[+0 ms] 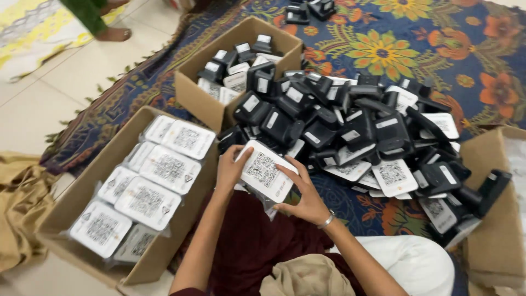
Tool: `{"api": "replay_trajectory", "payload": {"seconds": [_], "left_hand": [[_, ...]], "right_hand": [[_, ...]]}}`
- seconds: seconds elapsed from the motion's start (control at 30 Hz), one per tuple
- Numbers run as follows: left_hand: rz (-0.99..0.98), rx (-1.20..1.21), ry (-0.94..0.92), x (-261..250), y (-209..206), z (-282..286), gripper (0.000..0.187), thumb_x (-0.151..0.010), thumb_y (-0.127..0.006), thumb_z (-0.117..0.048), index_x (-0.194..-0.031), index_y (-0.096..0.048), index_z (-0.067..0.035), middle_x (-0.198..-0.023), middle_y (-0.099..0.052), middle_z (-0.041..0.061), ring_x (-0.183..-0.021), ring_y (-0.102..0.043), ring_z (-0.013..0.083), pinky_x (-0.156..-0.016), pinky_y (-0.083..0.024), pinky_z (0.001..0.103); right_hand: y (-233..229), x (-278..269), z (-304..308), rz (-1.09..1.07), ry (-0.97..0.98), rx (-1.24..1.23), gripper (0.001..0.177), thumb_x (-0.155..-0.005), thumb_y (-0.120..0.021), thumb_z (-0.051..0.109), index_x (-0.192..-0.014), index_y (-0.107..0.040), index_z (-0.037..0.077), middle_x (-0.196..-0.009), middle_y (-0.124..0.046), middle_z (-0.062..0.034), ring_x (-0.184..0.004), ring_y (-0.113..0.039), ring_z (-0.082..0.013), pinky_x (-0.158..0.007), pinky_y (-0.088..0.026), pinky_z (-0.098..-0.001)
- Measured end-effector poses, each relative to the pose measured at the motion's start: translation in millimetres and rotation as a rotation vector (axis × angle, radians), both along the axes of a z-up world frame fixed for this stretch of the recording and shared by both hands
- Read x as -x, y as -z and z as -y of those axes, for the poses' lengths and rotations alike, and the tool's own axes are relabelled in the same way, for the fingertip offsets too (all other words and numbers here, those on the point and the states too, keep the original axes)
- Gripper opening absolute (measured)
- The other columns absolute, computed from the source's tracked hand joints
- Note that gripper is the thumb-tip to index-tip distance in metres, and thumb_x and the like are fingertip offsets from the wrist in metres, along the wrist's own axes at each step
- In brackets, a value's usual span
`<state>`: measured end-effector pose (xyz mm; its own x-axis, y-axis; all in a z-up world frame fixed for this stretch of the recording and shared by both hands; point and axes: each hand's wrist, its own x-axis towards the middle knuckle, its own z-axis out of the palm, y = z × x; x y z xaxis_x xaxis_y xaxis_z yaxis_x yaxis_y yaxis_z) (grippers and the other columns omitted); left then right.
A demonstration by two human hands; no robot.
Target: The person places electronic devices and QR-coded tags into plastic bags and organizes them into cardboard boxes.
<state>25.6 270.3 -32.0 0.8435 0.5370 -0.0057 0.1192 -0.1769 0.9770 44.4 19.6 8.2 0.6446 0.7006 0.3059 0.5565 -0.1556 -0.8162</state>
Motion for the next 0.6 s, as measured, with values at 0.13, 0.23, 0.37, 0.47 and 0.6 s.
{"api": "replay_trajectory", "payload": {"seconds": [0.13, 0.23, 0.37, 0.47, 0.6], "left_hand": [[0.043, -0.122, -0.203, 68.6, -22.7, -76.0, 0.042, -0.09, -0.074, -0.041, -0.106, -0.073, -0.002, -0.096, -0.078, 0.011, -0.088, -0.075, 0.0211, -0.079, -0.055, 0.031], [-0.048, -0.23, -0.371, 131.0, -35.2, -118.9, 0.043, -0.091, -0.074, -0.042, -0.107, -0.072, -0.002, -0.098, -0.076, 0.014, -0.092, -0.073, 0.0244, -0.082, -0.053, 0.034], [-0.199, -0.268, -0.479, 215.2, -36.0, -161.8, 0.045, -0.09, -0.074, -0.043, -0.108, -0.073, -0.002, -0.101, -0.076, 0.016, -0.096, -0.072, 0.0264, -0.083, -0.053, 0.037], [-0.245, -0.268, -0.539, 262.4, -18.2, -184.1, 0.043, -0.089, -0.075, -0.041, -0.107, -0.075, -0.002, -0.1, -0.077, 0.016, -0.098, -0.072, 0.0258, -0.084, -0.053, 0.036], [-0.278, -0.289, -0.603, 302.0, -10.1, -197.7, 0.04, -0.087, -0.078, -0.038, -0.105, -0.077, -0.002, -0.097, -0.078, 0.016, -0.093, -0.074, 0.0251, -0.083, -0.053, 0.035]], "right_hand": [[-9.7, 24.5, -79.9, 0.108, -0.136, -0.044, 0.086, -0.071, -0.092, 0.041, -0.147, -0.058, 0.021, -0.165, -0.032, -0.018, -0.15, -0.038, -0.0405, -0.117, -0.041, -0.0523], [-16.7, 58.9, -129.8, 0.124, -0.247, -0.058, 0.078, -0.073, -0.092, 0.041, -0.142, -0.063, 0.021, -0.161, -0.037, -0.0177, -0.147, -0.044, -0.0394, -0.116, -0.044, -0.0493], [-20.0, 115.5, -178.8, 0.042, -0.368, -0.034, 0.077, -0.071, -0.093, 0.044, -0.14, -0.064, 0.023, -0.153, -0.044, -0.0173, -0.139, -0.052, -0.0379, -0.11, -0.05, -0.0462], [-10.2, 151.0, -204.5, -0.001, -0.426, 0.019, 0.08, -0.068, -0.093, 0.045, -0.139, -0.064, 0.024, -0.15, -0.043, -0.0184, -0.134, -0.054, -0.0381, -0.105, -0.053, -0.0458], [7.4, 188.1, -229.0, 0.024, -0.475, 0.06, 0.082, -0.068, -0.092, 0.043, -0.141, -0.061, 0.023, -0.15, -0.041, -0.0207, -0.131, -0.055, -0.0411, -0.101, -0.054, -0.0469]]}}
